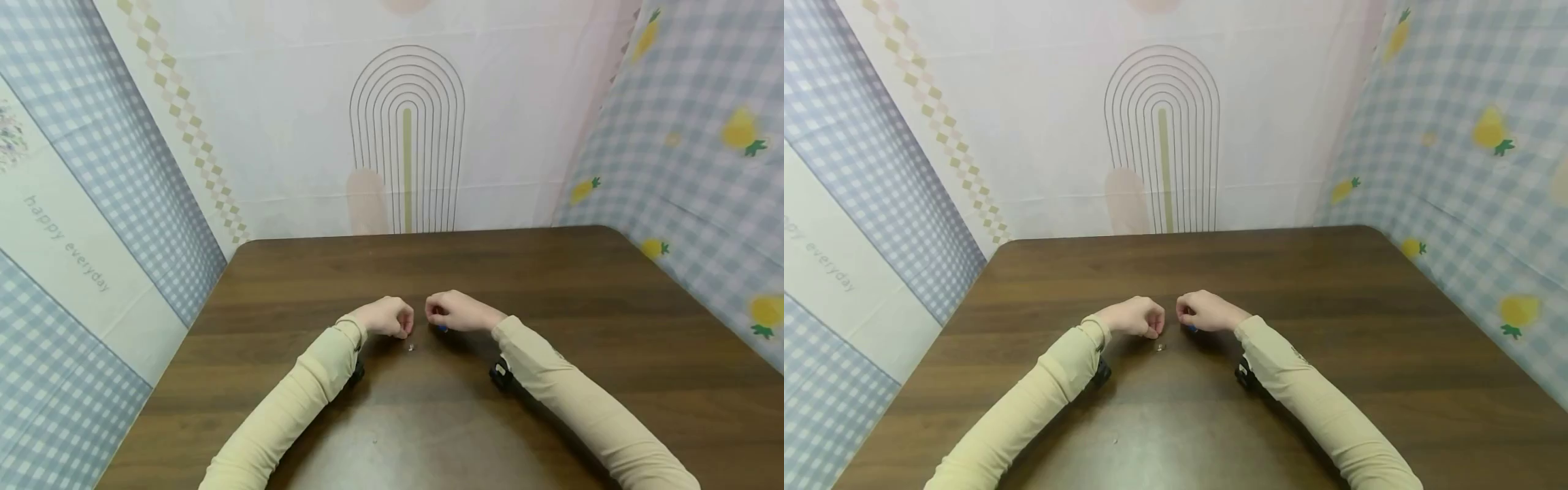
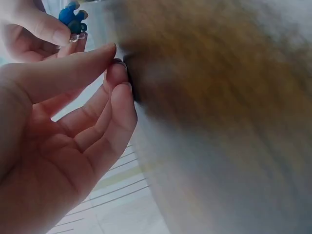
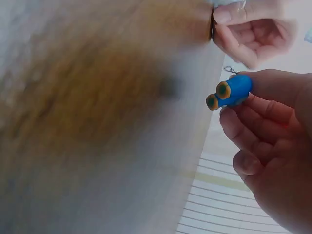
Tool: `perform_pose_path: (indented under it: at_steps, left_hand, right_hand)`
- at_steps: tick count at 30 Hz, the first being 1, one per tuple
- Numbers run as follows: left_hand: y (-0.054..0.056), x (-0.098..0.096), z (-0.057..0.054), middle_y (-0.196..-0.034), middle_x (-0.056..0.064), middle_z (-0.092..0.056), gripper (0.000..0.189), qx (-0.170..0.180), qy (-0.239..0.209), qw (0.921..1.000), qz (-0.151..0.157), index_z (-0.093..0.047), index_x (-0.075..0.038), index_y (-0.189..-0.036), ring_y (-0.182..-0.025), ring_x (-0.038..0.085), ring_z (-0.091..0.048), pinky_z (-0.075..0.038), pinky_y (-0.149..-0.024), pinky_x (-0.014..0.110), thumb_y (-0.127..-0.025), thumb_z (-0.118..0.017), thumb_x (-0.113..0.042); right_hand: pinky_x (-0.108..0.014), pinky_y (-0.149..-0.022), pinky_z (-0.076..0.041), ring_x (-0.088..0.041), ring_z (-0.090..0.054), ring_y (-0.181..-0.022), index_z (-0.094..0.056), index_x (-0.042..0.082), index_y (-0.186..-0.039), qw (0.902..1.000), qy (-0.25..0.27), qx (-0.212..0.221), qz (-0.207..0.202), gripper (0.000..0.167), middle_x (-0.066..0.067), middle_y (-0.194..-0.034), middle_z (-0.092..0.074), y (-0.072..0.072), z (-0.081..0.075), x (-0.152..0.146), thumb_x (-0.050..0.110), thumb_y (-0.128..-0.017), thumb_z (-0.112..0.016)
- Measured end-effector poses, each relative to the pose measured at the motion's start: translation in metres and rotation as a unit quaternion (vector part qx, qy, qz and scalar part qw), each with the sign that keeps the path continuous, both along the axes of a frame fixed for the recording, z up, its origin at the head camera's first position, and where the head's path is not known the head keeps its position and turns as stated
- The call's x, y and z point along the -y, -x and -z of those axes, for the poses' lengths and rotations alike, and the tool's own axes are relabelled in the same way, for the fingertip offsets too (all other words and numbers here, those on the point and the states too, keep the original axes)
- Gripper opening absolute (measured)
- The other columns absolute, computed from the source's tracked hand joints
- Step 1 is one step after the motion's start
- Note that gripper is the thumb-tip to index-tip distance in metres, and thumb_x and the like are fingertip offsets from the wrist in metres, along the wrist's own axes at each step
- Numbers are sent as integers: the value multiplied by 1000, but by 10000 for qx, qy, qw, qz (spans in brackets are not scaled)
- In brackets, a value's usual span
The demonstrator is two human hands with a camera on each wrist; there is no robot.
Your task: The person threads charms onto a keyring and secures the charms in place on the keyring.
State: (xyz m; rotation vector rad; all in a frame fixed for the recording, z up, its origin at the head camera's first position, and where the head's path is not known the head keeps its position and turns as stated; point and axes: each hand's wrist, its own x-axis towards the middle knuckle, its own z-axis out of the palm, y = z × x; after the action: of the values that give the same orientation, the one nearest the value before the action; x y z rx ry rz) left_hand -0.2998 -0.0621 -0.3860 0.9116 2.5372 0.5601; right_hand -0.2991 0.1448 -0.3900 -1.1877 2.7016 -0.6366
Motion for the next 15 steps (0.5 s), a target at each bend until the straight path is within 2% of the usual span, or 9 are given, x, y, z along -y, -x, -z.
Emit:
perform_pose_path:
  at_steps: [4,6,9,12,15]
  left_hand:
    - [-3,-1,-2,-74,-2,-60,8,248,36,9996,144,-64,-10,-89,-62,9,-54,-45,-56,19,-87,-67,-2]
    - [-6,-2,-5,-79,0,-62,8,447,83,9984,324,-63,-11,-95,-64,10,-55,-46,-57,20,-89,-67,-8]
    - [-12,-5,-9,-87,0,-61,21,631,324,9948,736,-61,-13,-103,-73,10,-55,-46,-63,20,-87,-73,-21]
    - [-20,-9,-12,-92,0,-57,37,584,729,9885,1188,-58,-16,-108,-81,10,-51,-43,-71,20,-81,-79,-27]
    - [-27,-12,-13,-92,3,-55,38,340,965,9846,1420,-58,-16,-106,-80,10,-48,-40,-72,20,-78,-82,-21]
  right_hand:
    - [-22,-66,-44,-6,-49,-68,-59,10,-84,9998,53,90,139,10,1,-79,-57,0,-1,-3,8,-94,-58]
    - [-23,-66,-44,-7,-50,-69,-59,10,-84,9998,93,100,173,10,0,-79,-57,1,-2,-5,7,-94,-58]
    - [-24,-67,-44,-8,-50,-69,-59,10,-85,9997,157,76,175,10,0,-80,-57,2,-2,-6,7,-94,-58]
    - [-24,-66,-43,-7,-49,-69,-59,10,-86,9996,176,148,157,10,-1,-80,-57,4,0,-7,8,-95,-57]
    - [-24,-66,-43,-7,-49,-68,-59,9,-86,9994,168,255,146,10,0,-80,-57,3,1,-7,9,-96,-57]
